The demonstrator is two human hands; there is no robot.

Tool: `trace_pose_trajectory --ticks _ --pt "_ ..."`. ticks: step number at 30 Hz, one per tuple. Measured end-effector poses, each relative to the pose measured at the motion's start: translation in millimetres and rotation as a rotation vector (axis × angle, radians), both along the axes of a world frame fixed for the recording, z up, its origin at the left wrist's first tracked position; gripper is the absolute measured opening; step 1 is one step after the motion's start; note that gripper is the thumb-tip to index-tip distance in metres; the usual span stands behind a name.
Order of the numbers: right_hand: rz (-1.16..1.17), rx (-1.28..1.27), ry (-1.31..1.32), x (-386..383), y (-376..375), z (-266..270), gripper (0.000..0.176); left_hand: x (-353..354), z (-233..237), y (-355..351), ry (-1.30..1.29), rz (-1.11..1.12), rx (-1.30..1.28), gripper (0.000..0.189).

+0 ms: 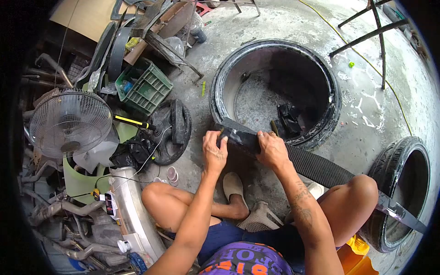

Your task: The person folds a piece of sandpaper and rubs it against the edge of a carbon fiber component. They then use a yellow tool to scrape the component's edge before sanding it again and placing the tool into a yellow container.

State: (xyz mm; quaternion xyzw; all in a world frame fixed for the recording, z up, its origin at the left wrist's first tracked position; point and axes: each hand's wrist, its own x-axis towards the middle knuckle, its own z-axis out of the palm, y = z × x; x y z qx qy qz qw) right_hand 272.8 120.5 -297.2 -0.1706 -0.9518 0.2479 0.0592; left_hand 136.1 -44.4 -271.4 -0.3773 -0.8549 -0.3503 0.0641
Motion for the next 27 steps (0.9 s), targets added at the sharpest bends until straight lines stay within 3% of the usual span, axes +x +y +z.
trace_pose_trajectory --ticks 4,10,15,19,22,27 --pt "-0.013 -0.027 -0.028 2.9 0.4 9.8 0.057 31.6 -2.5 4.4 -0.012 0.002 0.031 0.020" --pt "-0.011 -0.027 -0.028 1.7 1.0 0.0 0.069 4.5 -8.0 10.6 -0.004 0.016 0.035 0.020" --pt "0.003 -0.002 -0.028 3.0 -0.5 -1.8 0.068 21.4 -9.8 7.0 -0.055 -0.085 0.040 0.023" --pt "-0.019 -0.009 -0.011 1.8 1.7 -2.7 0.067 4.5 -9.5 20.4 0.007 0.044 0.069 0.020" --pt "-0.018 0.072 0.058 1.4 -0.1 -1.9 0.060 36.0 -8.6 14.7 -0.051 -0.034 0.066 0.021" --pt "-0.007 -0.027 -0.050 1.3 0.8 3.9 0.066 18.8 -8.9 15.4 -0.020 -0.025 0.024 0.021"
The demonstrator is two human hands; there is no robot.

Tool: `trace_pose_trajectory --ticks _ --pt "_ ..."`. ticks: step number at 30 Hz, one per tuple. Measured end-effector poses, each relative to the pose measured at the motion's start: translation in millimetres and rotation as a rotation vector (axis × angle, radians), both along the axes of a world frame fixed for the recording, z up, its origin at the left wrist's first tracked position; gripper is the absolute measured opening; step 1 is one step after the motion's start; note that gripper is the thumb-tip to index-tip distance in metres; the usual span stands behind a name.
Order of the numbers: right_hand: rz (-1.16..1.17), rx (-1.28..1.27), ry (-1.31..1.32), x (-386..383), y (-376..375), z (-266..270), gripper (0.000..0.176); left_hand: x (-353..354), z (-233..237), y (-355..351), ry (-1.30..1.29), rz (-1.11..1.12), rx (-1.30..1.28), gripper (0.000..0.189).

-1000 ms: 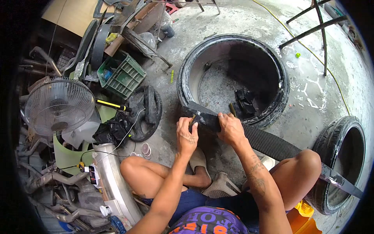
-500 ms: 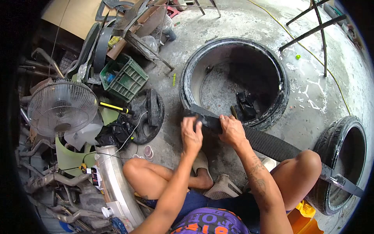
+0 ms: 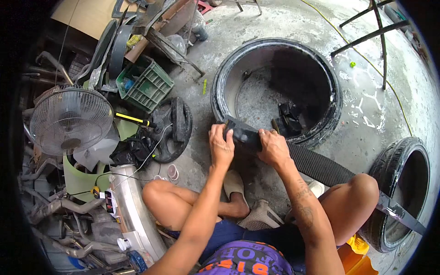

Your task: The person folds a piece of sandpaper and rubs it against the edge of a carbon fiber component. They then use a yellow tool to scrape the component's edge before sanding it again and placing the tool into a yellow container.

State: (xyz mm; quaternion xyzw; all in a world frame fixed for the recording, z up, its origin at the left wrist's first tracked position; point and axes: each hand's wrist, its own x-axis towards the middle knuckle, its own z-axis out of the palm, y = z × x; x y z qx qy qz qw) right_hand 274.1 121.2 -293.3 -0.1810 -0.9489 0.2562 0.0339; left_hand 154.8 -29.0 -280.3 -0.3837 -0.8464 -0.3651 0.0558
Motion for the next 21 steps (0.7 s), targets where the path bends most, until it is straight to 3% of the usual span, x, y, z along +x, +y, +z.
trace_pose_trajectory --ticks 3,6,10,12,14,16,17,21 --pt "-0.005 0.037 0.039 1.7 -0.8 -0.6 0.065 21.5 -2.3 6.2 0.011 -0.026 0.063 0.020" --pt "-0.001 0.056 0.080 2.0 -0.7 -10.2 0.065 -6.6 -0.3 5.3 0.013 -0.068 0.053 0.019" --pt "-0.001 0.039 0.052 1.8 0.6 2.2 0.064 -59.4 -7.0 -13.4 0.011 0.299 0.054 0.028" --pt "-0.011 0.077 0.093 0.4 1.0 -0.8 0.064 -60.9 2.0 -39.9 -0.059 0.318 0.091 0.043" --pt "-0.021 0.024 0.046 0.3 -1.1 -5.7 0.066 -47.3 7.1 -54.1 -0.051 0.066 -0.048 0.088" --pt "-0.024 0.023 0.067 0.4 -1.9 -8.9 0.067 -38.1 9.8 -53.7 -0.305 0.039 -0.434 0.105" --pt "-0.023 0.044 0.082 1.5 -1.9 -9.9 0.067 -32.9 7.4 -50.3 -0.150 0.029 -0.525 0.109" --pt "-0.019 0.047 0.046 1.1 -0.6 -0.4 0.069 -35.3 -0.2 -36.5 -0.115 0.049 -0.663 0.105"
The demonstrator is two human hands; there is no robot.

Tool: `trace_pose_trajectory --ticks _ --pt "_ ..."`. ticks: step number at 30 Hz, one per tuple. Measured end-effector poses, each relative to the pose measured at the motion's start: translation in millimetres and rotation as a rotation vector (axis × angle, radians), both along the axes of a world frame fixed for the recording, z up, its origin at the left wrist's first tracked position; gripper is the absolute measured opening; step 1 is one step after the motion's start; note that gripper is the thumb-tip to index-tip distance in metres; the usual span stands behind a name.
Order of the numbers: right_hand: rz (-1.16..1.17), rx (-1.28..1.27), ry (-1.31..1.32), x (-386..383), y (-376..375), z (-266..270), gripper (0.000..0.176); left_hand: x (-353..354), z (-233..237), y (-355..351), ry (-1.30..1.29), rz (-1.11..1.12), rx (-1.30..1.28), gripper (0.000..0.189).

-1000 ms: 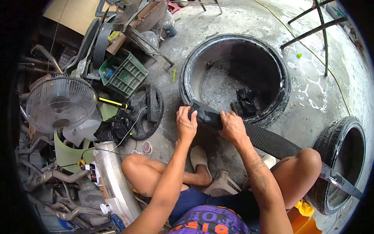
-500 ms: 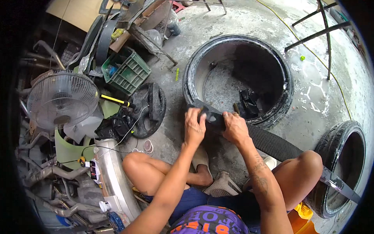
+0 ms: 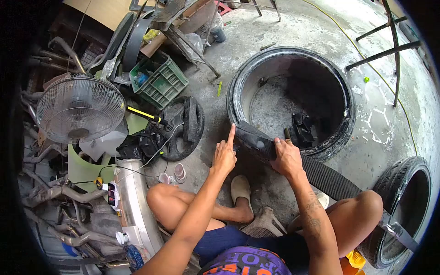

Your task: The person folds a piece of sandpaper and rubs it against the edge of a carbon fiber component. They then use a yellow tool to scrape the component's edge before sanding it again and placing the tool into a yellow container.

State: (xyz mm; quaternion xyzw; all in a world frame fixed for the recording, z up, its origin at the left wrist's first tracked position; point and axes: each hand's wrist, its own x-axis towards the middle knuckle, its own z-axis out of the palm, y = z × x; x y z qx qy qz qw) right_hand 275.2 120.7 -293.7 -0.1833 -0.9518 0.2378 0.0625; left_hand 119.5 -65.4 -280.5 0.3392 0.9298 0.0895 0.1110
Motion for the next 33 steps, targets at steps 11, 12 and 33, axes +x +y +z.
trace_pose_trajectory --ticks 11,12,33 --pt "-0.016 0.008 0.005 -2.1 0.0 -3.6 0.067 20.6 12.7 -3.1 -0.068 -0.052 0.056 0.104" --pt "-0.014 0.017 0.030 -1.6 -1.0 -0.3 0.060 11.4 13.7 -3.7 -0.062 0.008 0.099 0.104" --pt "-0.007 -0.008 -0.008 -1.1 0.1 1.6 0.067 3.5 11.6 5.1 -0.011 -0.065 -0.027 0.103"
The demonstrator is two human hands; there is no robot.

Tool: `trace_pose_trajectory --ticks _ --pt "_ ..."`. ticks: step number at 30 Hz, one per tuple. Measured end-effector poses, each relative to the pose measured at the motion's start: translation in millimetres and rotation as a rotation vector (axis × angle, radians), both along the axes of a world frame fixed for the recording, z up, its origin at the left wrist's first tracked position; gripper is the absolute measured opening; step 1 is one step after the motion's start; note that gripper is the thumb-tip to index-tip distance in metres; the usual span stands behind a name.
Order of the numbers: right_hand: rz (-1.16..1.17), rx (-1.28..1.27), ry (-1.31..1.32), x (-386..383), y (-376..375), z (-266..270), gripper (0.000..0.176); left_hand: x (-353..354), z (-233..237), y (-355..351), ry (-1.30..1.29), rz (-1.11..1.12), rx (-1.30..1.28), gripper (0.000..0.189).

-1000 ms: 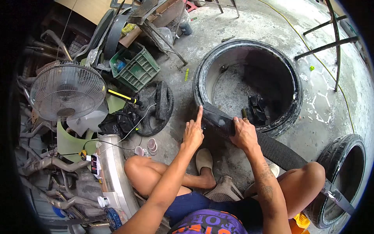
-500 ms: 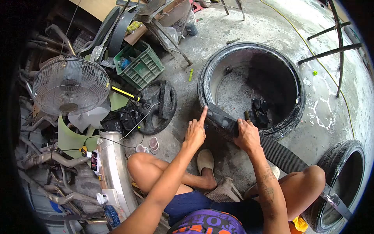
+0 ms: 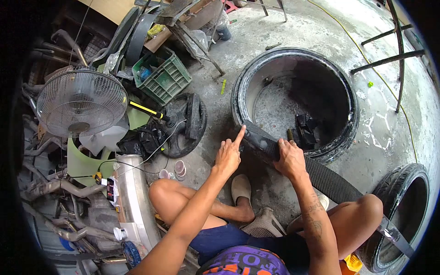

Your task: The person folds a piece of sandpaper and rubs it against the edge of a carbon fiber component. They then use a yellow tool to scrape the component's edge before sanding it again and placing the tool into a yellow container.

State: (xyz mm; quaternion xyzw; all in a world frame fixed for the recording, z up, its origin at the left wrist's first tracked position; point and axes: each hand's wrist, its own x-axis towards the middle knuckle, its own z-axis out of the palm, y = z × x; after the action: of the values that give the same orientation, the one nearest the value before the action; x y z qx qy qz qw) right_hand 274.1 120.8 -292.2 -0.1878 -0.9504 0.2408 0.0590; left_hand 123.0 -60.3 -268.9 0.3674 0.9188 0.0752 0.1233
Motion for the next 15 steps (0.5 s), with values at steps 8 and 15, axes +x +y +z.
trace_pose_trajectory --ticks 8,15 --pt "-0.001 0.010 0.005 1.0 -0.3 -2.3 0.069 -18.4 7.4 -21.2 0.144 0.130 0.528 0.041" --pt "-0.010 0.004 0.004 -1.1 -2.9 -3.9 0.064 -38.8 -16.4 20.9 0.135 0.017 0.718 0.019"
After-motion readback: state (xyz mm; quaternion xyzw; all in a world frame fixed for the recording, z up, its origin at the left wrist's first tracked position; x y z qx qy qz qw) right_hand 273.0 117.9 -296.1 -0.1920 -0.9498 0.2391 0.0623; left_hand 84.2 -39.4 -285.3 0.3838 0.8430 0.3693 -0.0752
